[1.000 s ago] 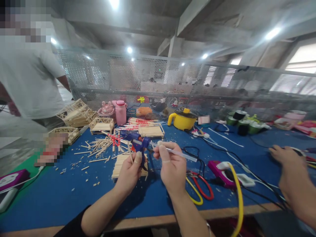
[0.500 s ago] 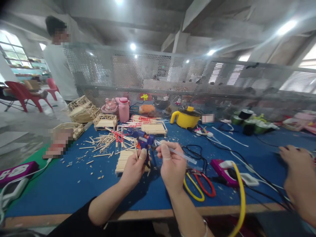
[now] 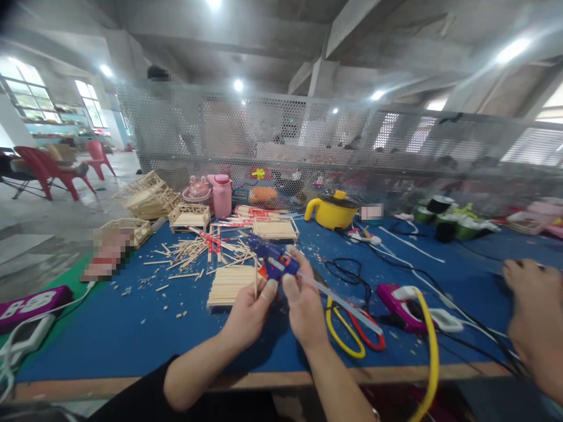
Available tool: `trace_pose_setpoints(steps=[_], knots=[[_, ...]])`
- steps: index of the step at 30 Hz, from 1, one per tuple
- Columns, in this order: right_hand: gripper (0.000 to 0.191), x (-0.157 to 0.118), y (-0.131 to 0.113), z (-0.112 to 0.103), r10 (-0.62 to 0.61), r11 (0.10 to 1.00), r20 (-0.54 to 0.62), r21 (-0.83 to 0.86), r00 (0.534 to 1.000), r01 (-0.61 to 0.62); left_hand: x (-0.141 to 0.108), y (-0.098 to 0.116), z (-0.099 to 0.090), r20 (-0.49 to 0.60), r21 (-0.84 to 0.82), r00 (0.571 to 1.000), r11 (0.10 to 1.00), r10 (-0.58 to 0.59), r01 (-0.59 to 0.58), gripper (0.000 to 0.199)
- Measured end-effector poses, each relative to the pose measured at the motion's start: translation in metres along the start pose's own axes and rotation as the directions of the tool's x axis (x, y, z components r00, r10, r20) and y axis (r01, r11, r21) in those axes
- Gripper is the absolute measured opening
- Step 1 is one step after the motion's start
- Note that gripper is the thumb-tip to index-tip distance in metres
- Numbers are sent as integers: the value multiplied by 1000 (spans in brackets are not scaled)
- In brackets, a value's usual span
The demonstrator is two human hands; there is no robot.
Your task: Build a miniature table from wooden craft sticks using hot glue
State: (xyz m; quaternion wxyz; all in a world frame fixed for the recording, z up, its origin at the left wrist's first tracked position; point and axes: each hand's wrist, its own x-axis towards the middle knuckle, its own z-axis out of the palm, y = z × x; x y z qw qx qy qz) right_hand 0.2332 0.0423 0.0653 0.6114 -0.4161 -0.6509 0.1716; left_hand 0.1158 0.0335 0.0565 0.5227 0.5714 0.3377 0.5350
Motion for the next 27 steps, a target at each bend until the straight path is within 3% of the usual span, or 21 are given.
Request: trace_pose_setpoints(steps=[3, 5, 7, 10, 13, 16, 23, 27], knots=[[40, -8, -4, -4, 259, 956, 102, 116, 961, -270, -12, 5, 8, 80, 74, 993, 993, 90, -96, 40], [39, -10, -9, -12, 339, 918, 119, 175, 933, -356, -20, 11, 6, 64, 179, 990, 975, 125, -135, 32], [37, -10, -14, -27, 365, 904, 135, 185, 921, -385, -29, 17, -8, 14, 307, 992, 943, 126, -124, 30], [35, -12, -19, -57, 384, 916, 214, 35, 898, -399, -45, 17, -49, -80, 507, 990, 860, 113, -57, 31], [36, -21, -18, -81, 326, 937, 308, -231, 894, -262, -58, 7, -95, -303, 676, 934, 734, 188, 71, 33], [41, -32, -14, -88, 271, 907, 347, -404, 898, -118, -64, -6, -121, -368, 732, 918, 655, 149, 187, 38], [46, -39, -5, -74, 184, 883, 336, -469, 924, -5, -58, -15, -113, -206, 881, 941, 469, 269, 59, 29], [38, -35, -3, -70, 179, 871, 387, -490, 904, 37, -61, -16, -113, -275, 844, 931, 523, 238, 116, 31]])
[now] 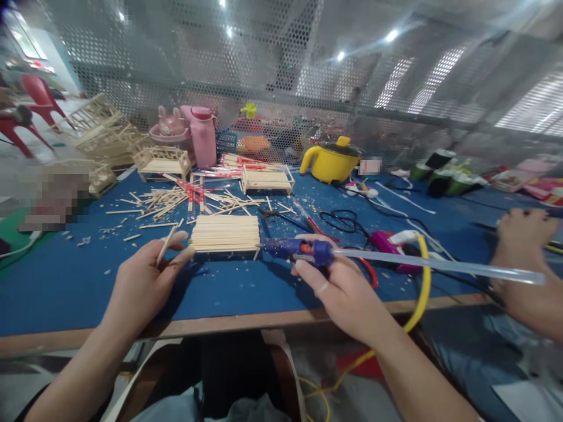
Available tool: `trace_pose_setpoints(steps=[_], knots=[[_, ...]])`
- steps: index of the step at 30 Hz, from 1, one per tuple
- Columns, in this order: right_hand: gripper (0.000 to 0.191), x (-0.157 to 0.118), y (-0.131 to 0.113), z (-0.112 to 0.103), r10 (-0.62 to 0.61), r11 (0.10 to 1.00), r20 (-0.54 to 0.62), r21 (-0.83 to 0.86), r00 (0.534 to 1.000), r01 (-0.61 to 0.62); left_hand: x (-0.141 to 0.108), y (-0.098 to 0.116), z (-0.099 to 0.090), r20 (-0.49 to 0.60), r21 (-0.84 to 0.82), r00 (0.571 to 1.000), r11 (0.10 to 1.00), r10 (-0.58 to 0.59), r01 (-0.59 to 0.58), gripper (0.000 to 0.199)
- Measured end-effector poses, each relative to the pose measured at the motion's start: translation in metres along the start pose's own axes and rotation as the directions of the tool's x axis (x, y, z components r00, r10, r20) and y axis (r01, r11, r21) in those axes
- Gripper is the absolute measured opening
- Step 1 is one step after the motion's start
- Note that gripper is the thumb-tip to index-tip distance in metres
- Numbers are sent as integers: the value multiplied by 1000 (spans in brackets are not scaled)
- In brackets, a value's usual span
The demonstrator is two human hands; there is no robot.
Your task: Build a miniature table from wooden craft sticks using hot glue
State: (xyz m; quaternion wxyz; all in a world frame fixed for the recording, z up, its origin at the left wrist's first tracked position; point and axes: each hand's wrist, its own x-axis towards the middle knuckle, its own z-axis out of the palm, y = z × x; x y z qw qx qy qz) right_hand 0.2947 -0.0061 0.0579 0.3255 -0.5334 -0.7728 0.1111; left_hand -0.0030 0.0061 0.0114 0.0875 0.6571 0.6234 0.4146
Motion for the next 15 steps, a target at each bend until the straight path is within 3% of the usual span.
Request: trace_pose_setpoints(steps=[6, 11, 15], knots=[[32, 5, -3, -4, -65, 994, 40, -86, 997, 69, -7, -8, -6, 98, -81, 976, 976, -195, 203, 41], [34, 7, -8, -7, -85, 983, 38, -163, 996, 90, -7, -13, -3, 120, -43, 984, 990, -128, 134, 33], [35, 10, -13, -7, 3, 984, 80, -177, 997, 12, -7, -14, -3, 123, -36, 988, 994, -94, 99, 31]])
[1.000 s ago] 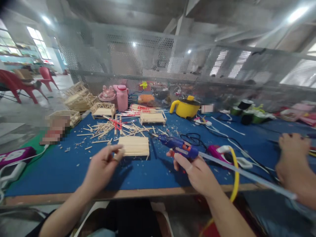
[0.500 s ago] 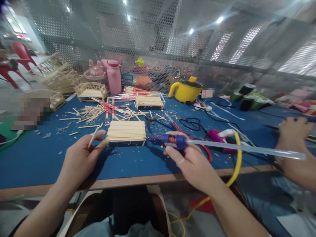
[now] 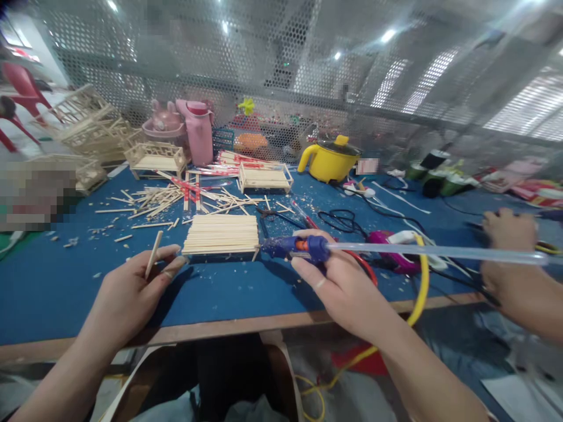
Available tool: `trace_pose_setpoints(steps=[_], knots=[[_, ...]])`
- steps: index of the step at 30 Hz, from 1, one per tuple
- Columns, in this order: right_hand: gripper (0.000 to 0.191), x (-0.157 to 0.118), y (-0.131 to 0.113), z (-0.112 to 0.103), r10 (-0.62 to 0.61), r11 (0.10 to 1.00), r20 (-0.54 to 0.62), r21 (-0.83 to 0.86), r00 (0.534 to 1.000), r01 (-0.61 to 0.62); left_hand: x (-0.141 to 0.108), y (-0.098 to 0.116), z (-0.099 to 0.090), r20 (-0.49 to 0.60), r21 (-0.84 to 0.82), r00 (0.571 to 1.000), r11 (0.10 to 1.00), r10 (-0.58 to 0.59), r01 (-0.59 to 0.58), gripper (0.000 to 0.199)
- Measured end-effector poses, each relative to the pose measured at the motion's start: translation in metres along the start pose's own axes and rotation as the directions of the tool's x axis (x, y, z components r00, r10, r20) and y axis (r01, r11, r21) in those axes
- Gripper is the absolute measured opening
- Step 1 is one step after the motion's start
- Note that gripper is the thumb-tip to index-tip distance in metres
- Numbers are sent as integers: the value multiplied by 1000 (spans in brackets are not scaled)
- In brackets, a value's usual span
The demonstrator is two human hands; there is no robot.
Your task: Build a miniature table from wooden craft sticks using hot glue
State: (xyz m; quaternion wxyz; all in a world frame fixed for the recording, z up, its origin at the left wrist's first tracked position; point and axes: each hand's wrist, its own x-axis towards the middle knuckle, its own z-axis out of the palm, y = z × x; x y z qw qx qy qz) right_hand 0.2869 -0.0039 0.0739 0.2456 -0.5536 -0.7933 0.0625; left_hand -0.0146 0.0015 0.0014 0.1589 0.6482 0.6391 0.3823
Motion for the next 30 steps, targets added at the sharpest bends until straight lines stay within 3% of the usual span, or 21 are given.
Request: trace_pose_setpoints(steps=[11, 14, 17, 19, 20, 22, 23, 25, 28, 30], knots=[[34, -1, 3, 0, 20, 1000, 41, 5, 999, -20, 3, 1, -1, 4, -2, 1000, 1000, 21, -21, 28], [32, -5, 2, 0, 14, 999, 16, -29, 1000, -13, -1, 8, -7, -87, -13, 994, 998, -60, 59, 32], [39, -12, 1, 8, -3, 998, -107, -68, 994, -4, -22, 32, -7, -110, -215, 979, 965, -173, 146, 37], [49, -18, 1, 22, 8, 995, -212, -97, 977, -29, -44, 57, 4, 198, -491, 973, 847, -118, 203, 45], [51, -21, 0, 30, 6, 993, -241, -117, 971, -35, -55, 70, 12, 353, -606, 934, 748, -51, 270, 50], [54, -25, 1, 47, -43, 982, -271, -187, 961, -9, -74, 95, 31, 528, -740, 838, 556, 134, 378, 57], [55, -26, 1, 55, -100, 972, -288, -232, 953, 32, -81, 105, 41, 584, -761, 783, 480, 214, 437, 59], [54, -27, 1, 66, -265, 934, -351, -326, 898, 148, -89, 119, 56, 665, -734, 707, 387, 243, 558, 62], [49, -26, 2, 75, -445, 868, -427, -421, 787, 263, -90, 129, 68, 721, -688, 669, 297, 181, 662, 62], [48, -25, 2, 76, -457, 864, -442, -429, 772, 265, -91, 133, 70, 761, -644, 640, 237, 103, 727, 62]])
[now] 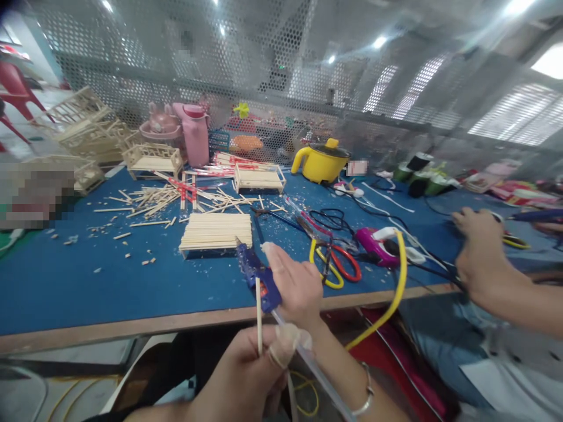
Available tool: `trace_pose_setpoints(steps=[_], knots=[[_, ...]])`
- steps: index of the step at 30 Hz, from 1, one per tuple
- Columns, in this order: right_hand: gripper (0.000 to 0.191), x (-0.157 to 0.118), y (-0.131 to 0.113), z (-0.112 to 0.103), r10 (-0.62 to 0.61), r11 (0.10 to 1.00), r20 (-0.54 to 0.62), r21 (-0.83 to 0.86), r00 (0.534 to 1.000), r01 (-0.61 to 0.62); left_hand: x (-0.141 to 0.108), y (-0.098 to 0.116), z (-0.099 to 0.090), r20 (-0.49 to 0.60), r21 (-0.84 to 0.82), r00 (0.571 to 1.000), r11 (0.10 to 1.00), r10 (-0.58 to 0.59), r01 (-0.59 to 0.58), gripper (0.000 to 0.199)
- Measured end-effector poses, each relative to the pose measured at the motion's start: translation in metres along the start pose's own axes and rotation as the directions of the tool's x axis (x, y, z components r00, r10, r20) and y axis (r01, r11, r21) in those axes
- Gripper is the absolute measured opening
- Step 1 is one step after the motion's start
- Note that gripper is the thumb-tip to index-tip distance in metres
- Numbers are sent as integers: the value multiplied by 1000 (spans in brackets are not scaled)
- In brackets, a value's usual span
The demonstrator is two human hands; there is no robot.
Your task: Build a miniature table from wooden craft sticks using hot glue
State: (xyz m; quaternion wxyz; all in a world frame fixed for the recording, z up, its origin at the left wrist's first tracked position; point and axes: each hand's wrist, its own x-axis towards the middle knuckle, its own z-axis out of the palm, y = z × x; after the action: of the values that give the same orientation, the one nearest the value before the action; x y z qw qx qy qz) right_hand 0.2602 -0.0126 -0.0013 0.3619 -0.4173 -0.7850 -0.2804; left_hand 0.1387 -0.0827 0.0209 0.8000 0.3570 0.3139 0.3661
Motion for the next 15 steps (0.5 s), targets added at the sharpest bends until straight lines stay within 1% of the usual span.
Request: trace_pose_setpoints(steps=[2, 3, 6, 10, 15], knots=[[50, 0, 0, 0, 23, 1000, -11, 15, 1000, -22, -1, -1, 4, -51, -72, 996, 995, -69, 66, 62], [51, 0, 0, 0, 30, 999, -17, 30, 999, -30, -2, -2, 5, -66, -102, 994, 992, -83, 76, 61], [53, -1, -2, -1, 56, 997, -3, 57, 998, -56, -4, -6, 7, -101, -146, 993, 988, -64, 49, 57], [54, -2, -2, -1, 87, 995, 13, 43, 996, -88, -4, -6, 5, -115, -140, 993, 990, -28, 11, 56], [52, -4, -2, 0, 86, 995, 10, 48, 996, -87, 1, -1, 3, -104, -175, 993, 984, -58, 39, 55]])
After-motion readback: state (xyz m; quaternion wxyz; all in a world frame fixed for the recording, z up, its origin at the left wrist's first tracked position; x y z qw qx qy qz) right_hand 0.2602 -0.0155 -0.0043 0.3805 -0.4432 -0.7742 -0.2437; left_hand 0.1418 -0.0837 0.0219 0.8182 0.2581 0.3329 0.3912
